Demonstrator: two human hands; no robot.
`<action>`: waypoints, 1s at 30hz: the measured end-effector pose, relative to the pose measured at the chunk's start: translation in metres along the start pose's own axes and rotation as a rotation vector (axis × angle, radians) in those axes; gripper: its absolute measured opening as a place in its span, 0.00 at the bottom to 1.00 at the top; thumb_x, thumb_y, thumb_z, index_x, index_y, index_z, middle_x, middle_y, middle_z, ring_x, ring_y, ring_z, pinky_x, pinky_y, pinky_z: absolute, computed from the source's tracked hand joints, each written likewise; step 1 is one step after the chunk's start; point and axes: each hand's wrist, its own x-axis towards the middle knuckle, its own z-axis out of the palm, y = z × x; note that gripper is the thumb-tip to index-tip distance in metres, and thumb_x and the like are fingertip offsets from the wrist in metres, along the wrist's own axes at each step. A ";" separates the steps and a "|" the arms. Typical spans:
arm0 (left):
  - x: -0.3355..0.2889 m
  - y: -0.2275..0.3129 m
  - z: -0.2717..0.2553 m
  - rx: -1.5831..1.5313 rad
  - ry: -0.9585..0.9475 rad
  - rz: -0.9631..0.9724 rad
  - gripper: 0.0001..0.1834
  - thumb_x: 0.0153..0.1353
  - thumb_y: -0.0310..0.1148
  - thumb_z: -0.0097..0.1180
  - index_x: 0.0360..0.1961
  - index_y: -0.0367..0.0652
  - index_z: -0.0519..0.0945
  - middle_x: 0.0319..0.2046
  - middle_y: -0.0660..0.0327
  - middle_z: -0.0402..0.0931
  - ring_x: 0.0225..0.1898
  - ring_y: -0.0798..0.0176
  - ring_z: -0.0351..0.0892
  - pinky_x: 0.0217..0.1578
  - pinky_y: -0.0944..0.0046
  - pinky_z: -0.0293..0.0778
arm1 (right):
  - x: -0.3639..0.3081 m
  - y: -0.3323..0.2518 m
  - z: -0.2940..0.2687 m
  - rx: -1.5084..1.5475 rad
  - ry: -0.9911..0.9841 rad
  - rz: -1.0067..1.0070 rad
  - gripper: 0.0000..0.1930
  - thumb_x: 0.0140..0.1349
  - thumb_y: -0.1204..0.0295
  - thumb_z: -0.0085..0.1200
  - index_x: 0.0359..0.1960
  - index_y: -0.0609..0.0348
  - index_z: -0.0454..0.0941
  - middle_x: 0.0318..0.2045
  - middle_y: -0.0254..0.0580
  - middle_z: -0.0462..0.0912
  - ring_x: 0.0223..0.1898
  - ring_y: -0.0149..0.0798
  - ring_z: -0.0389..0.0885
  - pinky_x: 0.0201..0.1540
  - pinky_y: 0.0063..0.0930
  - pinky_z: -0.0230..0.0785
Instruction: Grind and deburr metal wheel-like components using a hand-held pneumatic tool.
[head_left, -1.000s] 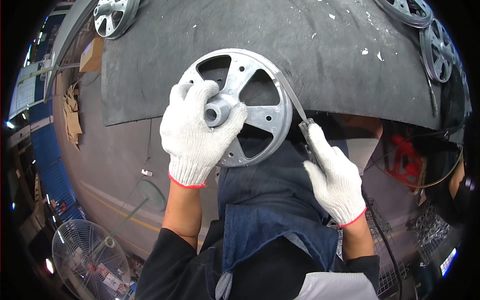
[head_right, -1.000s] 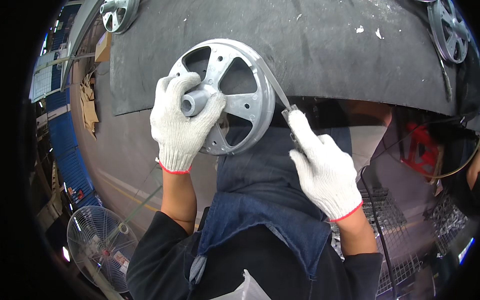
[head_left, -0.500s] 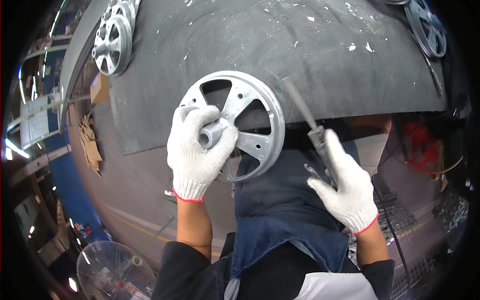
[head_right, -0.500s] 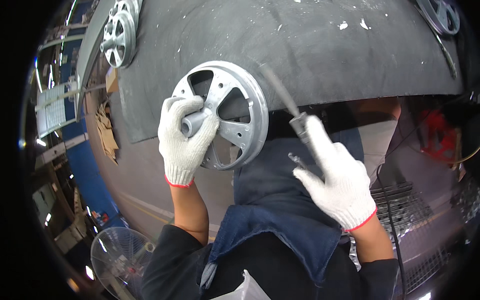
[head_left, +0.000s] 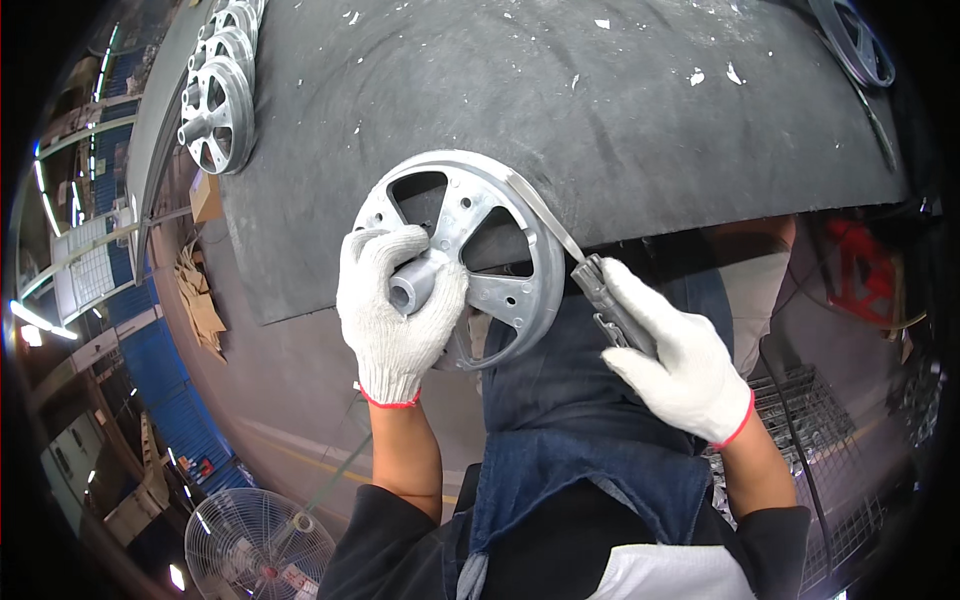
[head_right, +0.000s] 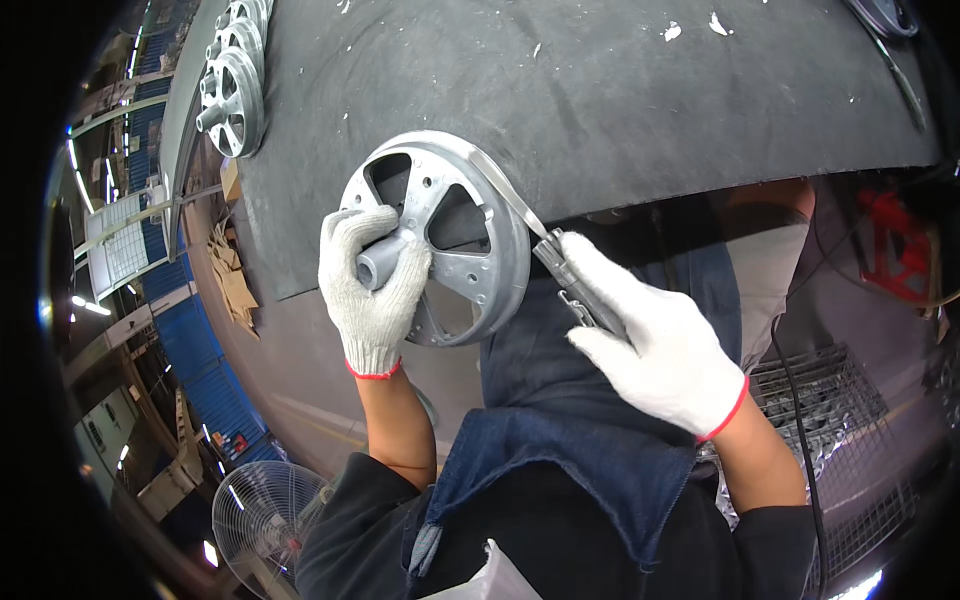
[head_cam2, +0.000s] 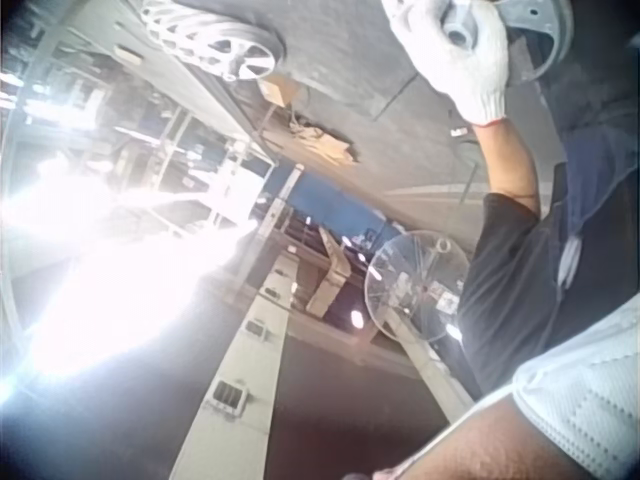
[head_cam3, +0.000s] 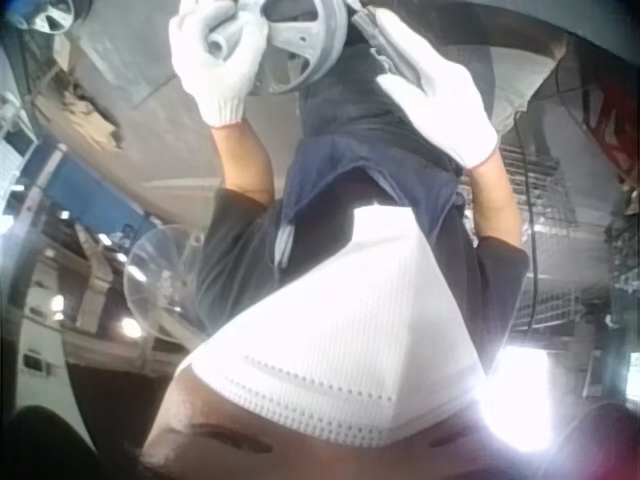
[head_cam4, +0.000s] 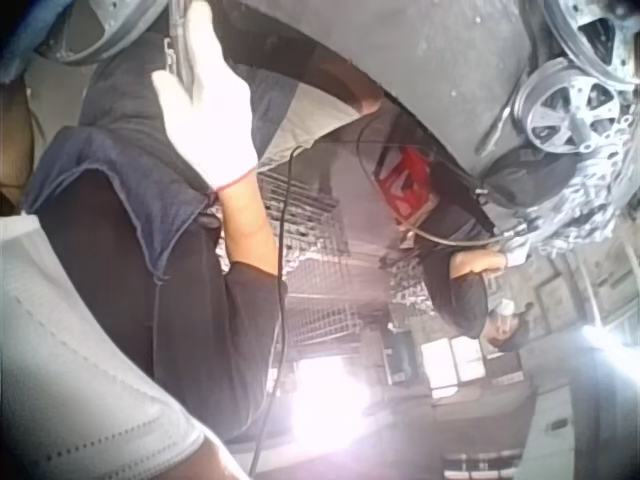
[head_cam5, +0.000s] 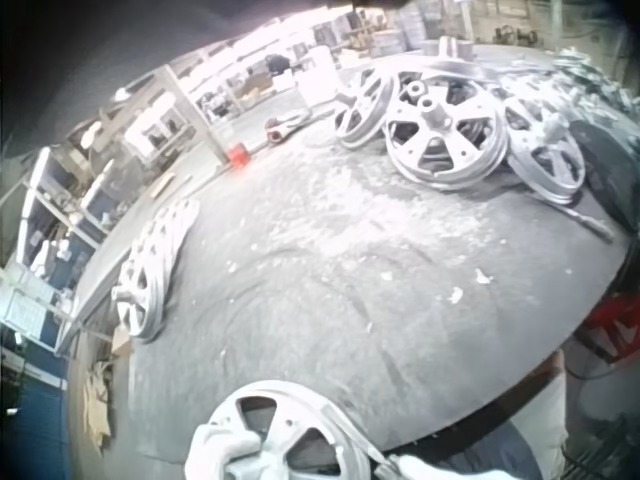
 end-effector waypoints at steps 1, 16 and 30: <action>0.000 -0.001 0.001 0.004 0.000 0.000 0.18 0.56 0.23 0.76 0.48 0.36 0.88 0.46 0.51 0.84 0.50 0.51 0.87 0.55 0.54 0.82 | 0.005 -0.007 -0.009 0.426 -0.134 0.291 0.45 0.72 0.75 0.66 0.90 0.45 0.63 0.35 0.42 0.85 0.26 0.41 0.84 0.33 0.34 0.80; 0.000 0.000 0.002 0.000 -0.018 -0.024 0.19 0.55 0.24 0.77 0.48 0.36 0.88 0.46 0.51 0.84 0.51 0.48 0.87 0.57 0.52 0.82 | 0.000 0.003 -0.006 1.035 -0.280 0.557 0.45 0.72 0.78 0.60 0.91 0.53 0.59 0.35 0.44 0.83 0.22 0.32 0.78 0.26 0.27 0.74; 0.000 0.002 0.001 0.006 0.001 -0.029 0.19 0.55 0.26 0.80 0.49 0.40 0.89 0.46 0.52 0.85 0.51 0.49 0.88 0.54 0.51 0.83 | -0.015 -0.015 0.012 -0.574 0.046 0.009 0.40 0.71 0.67 0.71 0.84 0.28 0.74 0.30 0.42 0.76 0.20 0.45 0.80 0.27 0.40 0.79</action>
